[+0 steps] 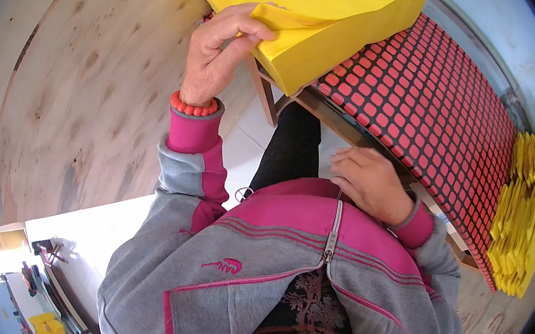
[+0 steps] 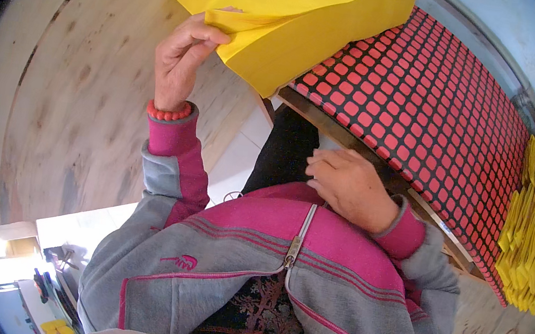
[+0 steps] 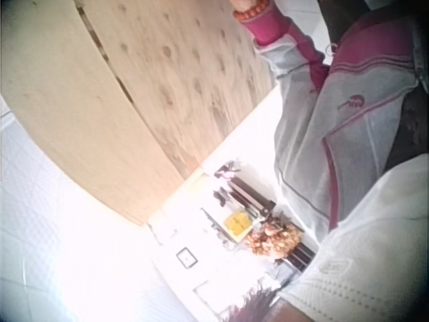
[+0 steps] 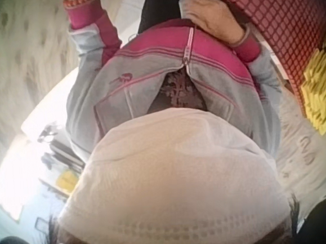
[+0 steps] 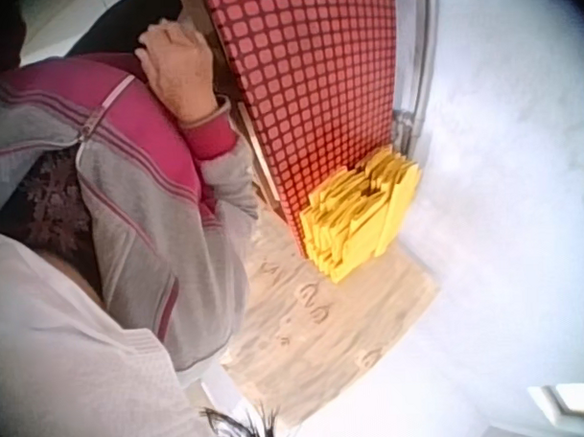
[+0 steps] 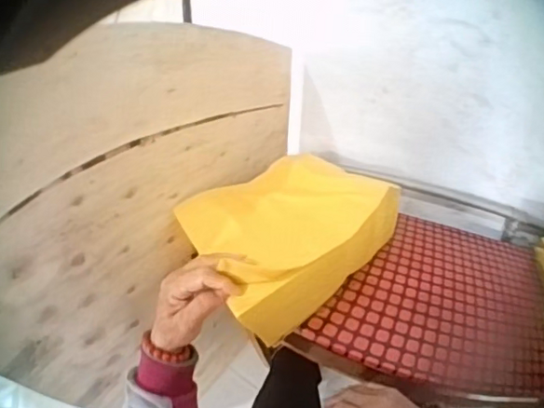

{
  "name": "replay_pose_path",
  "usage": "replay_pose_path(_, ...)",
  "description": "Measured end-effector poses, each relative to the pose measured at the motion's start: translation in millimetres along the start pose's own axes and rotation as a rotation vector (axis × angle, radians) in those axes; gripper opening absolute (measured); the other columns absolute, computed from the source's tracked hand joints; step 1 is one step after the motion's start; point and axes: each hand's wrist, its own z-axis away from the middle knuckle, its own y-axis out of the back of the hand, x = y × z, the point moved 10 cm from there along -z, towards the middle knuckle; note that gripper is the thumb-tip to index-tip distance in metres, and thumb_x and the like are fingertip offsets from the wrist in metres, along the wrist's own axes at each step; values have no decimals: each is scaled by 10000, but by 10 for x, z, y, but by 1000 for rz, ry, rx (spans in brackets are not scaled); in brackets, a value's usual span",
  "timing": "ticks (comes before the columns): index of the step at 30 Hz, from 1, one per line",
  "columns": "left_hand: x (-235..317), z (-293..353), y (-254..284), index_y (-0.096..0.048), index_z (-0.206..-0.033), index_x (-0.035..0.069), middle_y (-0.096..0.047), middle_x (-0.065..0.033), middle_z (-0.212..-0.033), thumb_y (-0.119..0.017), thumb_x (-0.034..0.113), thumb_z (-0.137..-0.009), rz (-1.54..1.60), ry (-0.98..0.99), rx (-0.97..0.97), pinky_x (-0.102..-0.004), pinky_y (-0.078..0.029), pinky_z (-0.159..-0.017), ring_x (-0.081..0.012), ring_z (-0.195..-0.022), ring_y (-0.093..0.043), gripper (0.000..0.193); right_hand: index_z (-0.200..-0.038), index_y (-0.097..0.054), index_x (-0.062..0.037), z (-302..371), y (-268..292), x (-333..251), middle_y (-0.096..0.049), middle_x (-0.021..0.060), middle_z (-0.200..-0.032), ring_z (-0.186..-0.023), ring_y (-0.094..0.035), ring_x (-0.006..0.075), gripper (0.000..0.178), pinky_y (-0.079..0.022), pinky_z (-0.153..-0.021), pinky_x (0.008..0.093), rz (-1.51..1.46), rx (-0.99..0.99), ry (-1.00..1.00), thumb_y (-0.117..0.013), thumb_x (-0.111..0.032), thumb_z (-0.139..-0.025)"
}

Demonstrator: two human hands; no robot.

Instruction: The person folds yellow paper sheets by hand on a patterned table. They repeatedly fold, crease, and stack the sheets into a growing pile on the right side of the table.

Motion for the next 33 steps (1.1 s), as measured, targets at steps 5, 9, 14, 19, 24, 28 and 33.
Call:
replay_pose_path(5, 20, 23, -4, -739, -1040, 19, -697, -116, -1165, -529, -70, -915, 1, 19, 14, -302, -474, -942, -220, -1074, -645, 261, -1008, -678, -68, -586, 917, -576, -684, 100, -1230, -1066, -685, 248, 203, -556, -850, 376, 186, 386, 321, -747, -126, -826)
replay_pose_path(9, 19, 34, 1, -740, -1053, 16, -698, -98, -1152, -496, -80, -939, 51, 29, 52, -288, -478, -937, -200, -1077, -648, 285, -1015, -659, -15, -1137, 1210, -455, -668, 155, -1234, -1068, -679, 280, 163, -547, -900, 355, -58, 467, 236, -728, -57, -873)
replay_pose_path(14, -3, 34, -3, -739, -1079, 15, -703, -102, -1146, -492, -49, -945, 35, 55, 3, -289, -482, -927, -190, -1059, -646, 288, -1043, -680, -59, -1393, 1110, -584, -665, 124, -1255, -1056, -676, 305, 188, -544, -892, 363, 319, 500, 534, -720, -105, -865)
replay_pose_path(19, -27, 36, -1, -737, -1074, 11, -703, -107, -1126, -518, -9, -895, 59, 78, 4, -299, -478, -925, -196, -1043, -643, 283, -1006, -689, -64, -1459, 961, -321, -668, 103, -1276, -1081, -670, 295, 139, -541, -894, 376, 307, 521, 520, -708, -110, -877)
replay_pose_path(24, 30, 18, 29, -736, -1060, 12, -709, -119, -1134, -575, 36, -862, 3, 42, -22, -323, -474, -955, -228, -1057, -650, 256, -996, -649, -13, -1524, 918, -217, -675, 162, -1262, -1053, -680, 304, 91, -537, -886, 350, 167, 478, 448, -678, -66, -929)
replay_pose_path(28, 28, 17, 59, -729, -1048, 14, -713, -123, -1103, -631, 55, -852, -28, 21, -5, -337, -479, -970, -237, -1045, -661, 224, -983, -636, -50, -1579, 964, -184, -696, 151, -1142, -1024, -673, 340, 99, -536, -854, 408, 37, 504, 414, -656, -108, -905)
replay_pose_path(33, -94, 64, 97, -716, -1030, 10, -714, -88, -1043, -699, 77, -891, 11, 113, 89, -319, -493, -944, -192, -1008, -662, 155, -995, -630, -42, -1567, 962, -203, -695, 183, -1094, -987, -668, 369, 117, -535, -850, 400, 45, 519, 429, -657, -116, -909)
